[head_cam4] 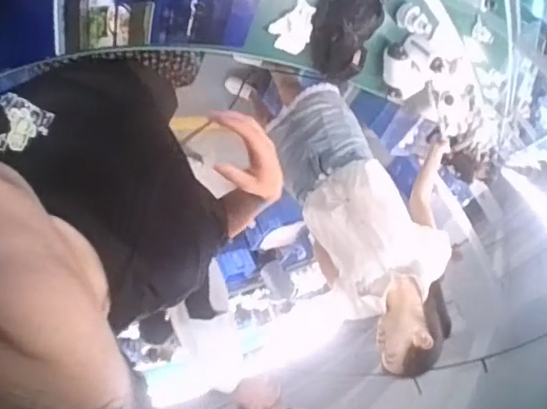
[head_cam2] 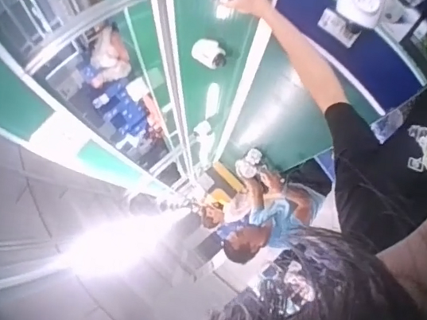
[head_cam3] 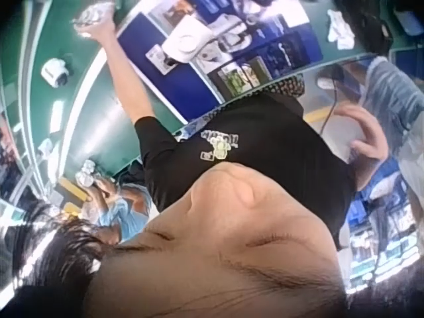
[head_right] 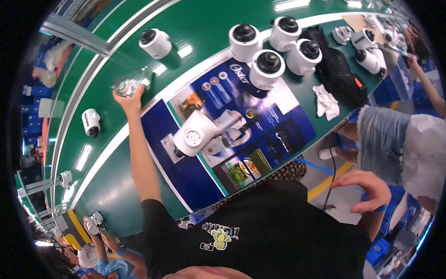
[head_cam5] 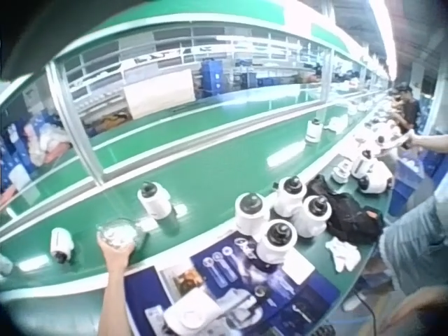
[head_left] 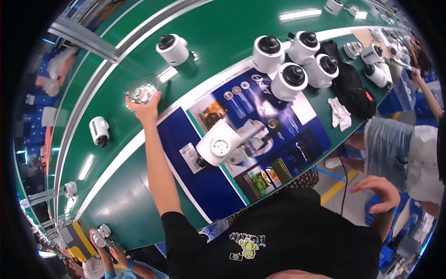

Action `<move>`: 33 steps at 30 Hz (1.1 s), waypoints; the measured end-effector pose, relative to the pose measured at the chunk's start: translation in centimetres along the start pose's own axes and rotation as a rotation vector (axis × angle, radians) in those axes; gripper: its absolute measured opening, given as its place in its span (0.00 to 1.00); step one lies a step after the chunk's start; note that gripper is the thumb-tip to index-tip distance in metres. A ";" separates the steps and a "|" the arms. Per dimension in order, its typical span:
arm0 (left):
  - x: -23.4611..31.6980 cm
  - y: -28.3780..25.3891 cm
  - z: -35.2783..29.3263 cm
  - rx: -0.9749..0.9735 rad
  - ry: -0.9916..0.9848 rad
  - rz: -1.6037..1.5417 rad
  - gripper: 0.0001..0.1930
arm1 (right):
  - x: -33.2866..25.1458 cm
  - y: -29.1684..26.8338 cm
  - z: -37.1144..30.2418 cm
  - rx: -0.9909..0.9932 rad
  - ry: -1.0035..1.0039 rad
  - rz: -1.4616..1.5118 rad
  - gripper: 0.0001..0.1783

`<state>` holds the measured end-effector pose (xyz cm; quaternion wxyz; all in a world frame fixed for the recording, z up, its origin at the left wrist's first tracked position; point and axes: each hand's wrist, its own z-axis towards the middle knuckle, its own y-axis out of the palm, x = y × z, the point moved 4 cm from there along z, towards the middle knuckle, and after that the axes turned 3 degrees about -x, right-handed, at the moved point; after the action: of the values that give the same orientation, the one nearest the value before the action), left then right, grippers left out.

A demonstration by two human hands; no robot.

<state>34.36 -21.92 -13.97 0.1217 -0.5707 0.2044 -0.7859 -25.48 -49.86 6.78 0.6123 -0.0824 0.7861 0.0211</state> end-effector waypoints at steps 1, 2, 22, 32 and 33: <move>0.0 0.1 0.1 0.038 0.030 -0.007 0.64 | 0.4 -0.3 -2.6 0.126 -0.045 0.173 0.36; 0.8 0.4 -0.4 0.063 -0.002 0.006 0.63 | 1.6 -0.1 -5.3 0.253 -0.089 0.349 0.39; 14.3 4.7 -11.6 -0.474 0.112 -0.455 0.52 | 8.3 8.4 12.6 0.343 -0.089 0.106 0.31; 15.7 12.7 -15.3 -0.854 0.262 -0.247 0.61 | 8.0 3.7 3.7 0.479 -0.527 0.721 0.34; 15.3 13.1 -14.9 -0.855 0.301 -0.151 0.61 | 7.8 3.4 2.2 0.488 -0.631 0.765 0.36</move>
<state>14.81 -37.31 -10.98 -0.2136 -0.4623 0.4837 -0.7118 -25.75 -46.98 -1.54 0.7682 0.3636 0.5204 0.0828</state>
